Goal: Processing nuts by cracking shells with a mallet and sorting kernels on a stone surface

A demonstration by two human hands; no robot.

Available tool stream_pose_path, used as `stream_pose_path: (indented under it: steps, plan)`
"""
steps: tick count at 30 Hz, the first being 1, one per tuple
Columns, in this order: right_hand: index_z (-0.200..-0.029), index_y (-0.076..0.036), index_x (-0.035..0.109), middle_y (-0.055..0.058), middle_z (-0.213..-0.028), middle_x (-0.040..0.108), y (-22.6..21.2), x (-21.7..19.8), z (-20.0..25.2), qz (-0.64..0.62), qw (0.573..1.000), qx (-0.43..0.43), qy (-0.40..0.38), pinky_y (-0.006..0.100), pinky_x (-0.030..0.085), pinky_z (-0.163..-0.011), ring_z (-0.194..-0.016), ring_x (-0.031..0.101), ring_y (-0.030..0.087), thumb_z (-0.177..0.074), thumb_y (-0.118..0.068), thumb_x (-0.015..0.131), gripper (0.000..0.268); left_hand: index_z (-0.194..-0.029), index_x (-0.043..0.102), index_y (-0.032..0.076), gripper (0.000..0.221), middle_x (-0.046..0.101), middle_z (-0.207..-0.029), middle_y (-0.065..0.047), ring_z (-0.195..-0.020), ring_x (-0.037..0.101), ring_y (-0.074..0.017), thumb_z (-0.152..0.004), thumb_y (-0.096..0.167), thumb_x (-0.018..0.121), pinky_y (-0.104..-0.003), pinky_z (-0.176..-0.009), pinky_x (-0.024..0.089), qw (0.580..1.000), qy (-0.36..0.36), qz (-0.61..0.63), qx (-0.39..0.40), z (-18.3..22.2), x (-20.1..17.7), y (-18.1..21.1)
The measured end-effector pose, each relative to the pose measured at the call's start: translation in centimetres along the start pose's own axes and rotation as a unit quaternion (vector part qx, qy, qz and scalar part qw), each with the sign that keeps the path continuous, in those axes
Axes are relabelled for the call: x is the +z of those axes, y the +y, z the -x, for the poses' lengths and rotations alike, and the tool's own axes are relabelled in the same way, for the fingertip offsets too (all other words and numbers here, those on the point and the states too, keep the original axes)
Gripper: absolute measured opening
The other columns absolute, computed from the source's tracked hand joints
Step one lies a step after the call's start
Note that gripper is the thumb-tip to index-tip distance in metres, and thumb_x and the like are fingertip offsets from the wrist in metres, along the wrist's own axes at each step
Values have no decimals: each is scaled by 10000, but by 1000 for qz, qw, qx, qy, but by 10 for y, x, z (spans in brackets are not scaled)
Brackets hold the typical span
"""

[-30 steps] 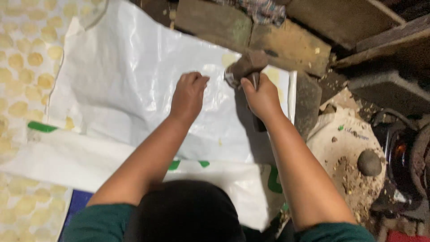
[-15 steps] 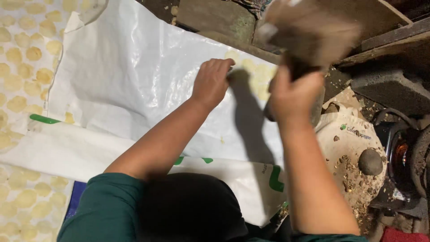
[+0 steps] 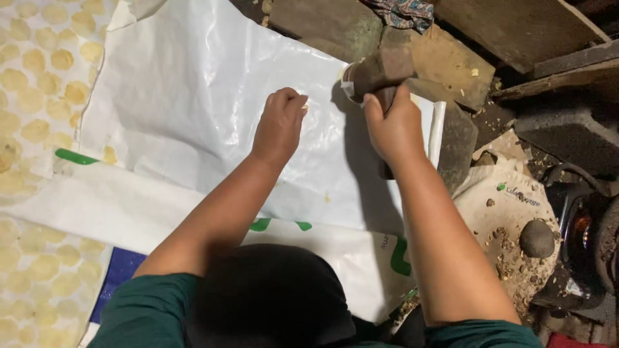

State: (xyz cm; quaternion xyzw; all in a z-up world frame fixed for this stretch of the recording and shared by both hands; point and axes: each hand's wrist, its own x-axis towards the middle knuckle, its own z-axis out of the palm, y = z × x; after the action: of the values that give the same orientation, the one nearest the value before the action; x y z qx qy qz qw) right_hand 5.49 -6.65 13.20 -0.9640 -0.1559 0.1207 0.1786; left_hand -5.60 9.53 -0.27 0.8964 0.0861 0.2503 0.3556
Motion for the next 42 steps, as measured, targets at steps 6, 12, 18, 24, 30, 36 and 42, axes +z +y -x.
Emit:
stream_pose_path:
  steps: [6,12,18,24,30,36,42]
  plan:
    - [-1163,54,582,316,-1005,683,19,20,-8,2,997,28,-68,566,599,-751,-996,692,486,-996,-455,619,536,-1042,601,10,84,502,-1111,-109,-1040,594,-300,-1054,91,582,-352,-844,584,998,-17,29,-47,-11,7,0]
    - [-899,-14,595,146,-573,577,-51,-67,24,-124,978,-117,123,331,470,-500,-533,653,247,-1049,-177,730,259,-912,701,163,129,539,-972,24,-960,579,-202,-875,181,823,-360,-840,501,990,-42,14,-131,-39,41,-11]
    - [-1424,-178,374,259,-959,538,-38,-95,-2,-361,836,-344,227,458,526,-618,-722,545,337,-1283,-114,515,209,-768,737,206,152,604,-888,0,-861,558,-220,-759,257,879,-380,-857,439,996,-1,6,-86,-54,45,2]
    - [-1258,67,459,350,-962,670,0,67,-2,41,999,2,-7,638,582,-811,-950,693,524,-989,-375,591,534,-1147,612,114,283,533,-1102,-110,-1018,580,-327,-919,194,759,-430,-851,492,993,-35,-71,-91,-9,3,3]
    - [-1246,69,548,320,-1037,682,-6,37,-14,-10,997,12,-69,576,586,-802,-1001,695,487,-1017,-406,588,529,-1100,676,62,104,591,-1034,-114,-1015,625,-316,-1035,54,595,-369,-874,514,998,-41,-1,-54,9,-11,-6]
    - [-917,-129,569,14,-490,581,-51,-43,17,-109,993,19,51,324,533,-592,-478,667,203,-1034,-403,660,312,-1243,601,136,219,612,-1041,-53,-1038,618,-276,-1033,77,575,-400,-908,513,997,-11,50,-52,-15,21,-3]
    - [-1317,-23,437,239,-750,640,-44,-87,7,-240,871,-310,297,381,560,-572,-618,683,327,-1145,31,590,237,-1261,499,176,333,594,-941,-18,-940,623,-284,-984,167,683,-448,-853,521,997,9,77,-27,-38,64,1]
